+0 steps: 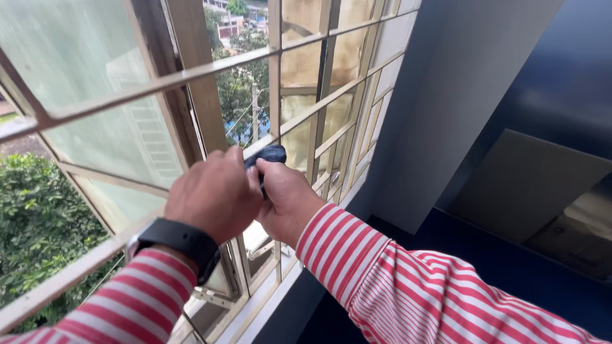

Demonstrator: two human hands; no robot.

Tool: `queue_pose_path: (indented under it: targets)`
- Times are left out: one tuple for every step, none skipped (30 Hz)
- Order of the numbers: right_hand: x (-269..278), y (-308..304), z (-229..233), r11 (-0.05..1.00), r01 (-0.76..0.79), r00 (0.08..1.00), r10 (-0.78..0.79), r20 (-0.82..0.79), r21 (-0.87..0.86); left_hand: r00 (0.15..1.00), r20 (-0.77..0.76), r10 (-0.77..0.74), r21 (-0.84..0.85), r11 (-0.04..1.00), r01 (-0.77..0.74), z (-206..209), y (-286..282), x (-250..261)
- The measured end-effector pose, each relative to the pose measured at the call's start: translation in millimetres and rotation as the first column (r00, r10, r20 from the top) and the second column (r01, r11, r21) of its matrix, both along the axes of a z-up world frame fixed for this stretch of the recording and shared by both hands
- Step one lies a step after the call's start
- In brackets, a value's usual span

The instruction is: The person wipes the metal grilles of a window using a blue cloth. They systematically clean the vertical and horizontal bars, moving the cloth along the frame to remove dust and dirt.

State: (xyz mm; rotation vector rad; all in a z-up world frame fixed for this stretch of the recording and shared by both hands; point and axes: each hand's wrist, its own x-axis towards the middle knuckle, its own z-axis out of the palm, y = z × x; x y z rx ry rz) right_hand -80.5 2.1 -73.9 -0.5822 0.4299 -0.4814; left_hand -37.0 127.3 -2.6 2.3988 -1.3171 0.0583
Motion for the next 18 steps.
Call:
queue_pose_path:
  targets:
    - [6.9,-5.0,0.6,0.995,-0.010,0.993,-0.001,0.120,0.094,1.000,-0.001,-0.005,0.010,1.000,0.005,0.2,1.7,0.3]
    - [10.0,-7.8,2.7,0.998,0.048,0.999,-0.047,-0.023,0.048,0.998,0.039,-0.039,-0.027,0.999,0.040,-1.8,3.4,1.4]
    - [10.3,-13.3,10.9,0.995,0.098,0.982,-0.098,-0.162,-0.005,0.994,0.080,-0.071,-0.063,0.995,0.077,-4.0,4.3,3.0]
    - [9.3,-18.4,21.5,0.988,0.141,0.942,-0.154,-0.297,-0.064,0.987,0.121,-0.103,-0.095,0.989,0.115,-6.8,6.0,3.7]
    - [10.2,-20.2,31.3,0.993,0.109,0.958,-0.118,-0.262,-0.047,0.979,0.169,-0.113,-0.113,0.985,0.134,-10.3,9.9,2.8]
    - [12.1,-21.3,40.8,0.997,0.075,0.971,-0.081,-0.225,-0.035,0.968,0.218,-0.121,-0.132,0.979,0.153,-12.2,14.3,1.1]
    - [14.5,-20.3,47.0,0.999,0.041,0.981,-0.045,-0.187,-0.024,0.955,0.266,-0.128,-0.151,0.973,0.172,-10.7,17.4,1.0]
    - [15.6,-16.4,47.3,0.997,0.055,0.976,-0.064,-0.210,-0.045,0.969,0.211,-0.131,-0.120,0.980,0.159,-6.6,20.0,2.1]
    - [15.8,-10.3,42.8,0.995,0.069,0.969,-0.083,-0.233,-0.066,0.979,0.154,-0.133,-0.089,0.985,0.148,-1.2,23.9,2.7]
    - [15.9,-3.9,36.1,0.993,0.085,0.961,-0.104,-0.255,-0.085,0.986,0.096,-0.135,-0.055,0.988,0.141,5.0,28.4,2.5]
    - [17.1,4.7,26.9,0.993,0.050,0.972,-0.073,-0.224,-0.108,0.996,0.021,-0.084,0.014,0.996,0.084,11.9,34.6,2.6]
    - [18.3,14.7,16.5,0.991,0.016,0.980,-0.041,-0.195,-0.130,0.998,-0.051,-0.030,0.091,0.995,0.034,18.7,42.6,3.2]
    - [19.1,19.0,11.7,0.988,-0.018,0.986,-0.008,-0.166,-0.153,0.993,-0.117,0.030,0.171,0.985,-0.009,24.8,47.0,2.2]
    - [19.6,18.4,12.4,0.991,-0.048,0.989,0.030,-0.143,-0.126,0.996,-0.081,0.028,0.149,0.989,-0.015,29.5,51.3,0.1]
    - [19.5,18.1,14.7,0.992,-0.078,0.991,0.066,-0.119,-0.099,0.999,-0.046,0.027,0.127,0.992,-0.021,33.3,58.5,-1.2]
    - [19.8,18.4,18.6,0.991,-0.112,0.990,0.105,-0.095,-0.073,1.000,-0.011,0.029,0.104,0.994,-0.028,37.2,62.6,-2.3]
    - [19.7,16.4,25.4,0.997,-0.053,0.987,0.043,-0.155,-0.060,0.998,-0.036,0.059,0.145,0.988,-0.053,40.9,64.4,-3.2]
    - [19.6,11.4,35.1,0.999,0.004,0.976,-0.015,-0.215,-0.050,0.994,-0.061,0.093,0.186,0.979,-0.080,44.1,67.7,-3.9]
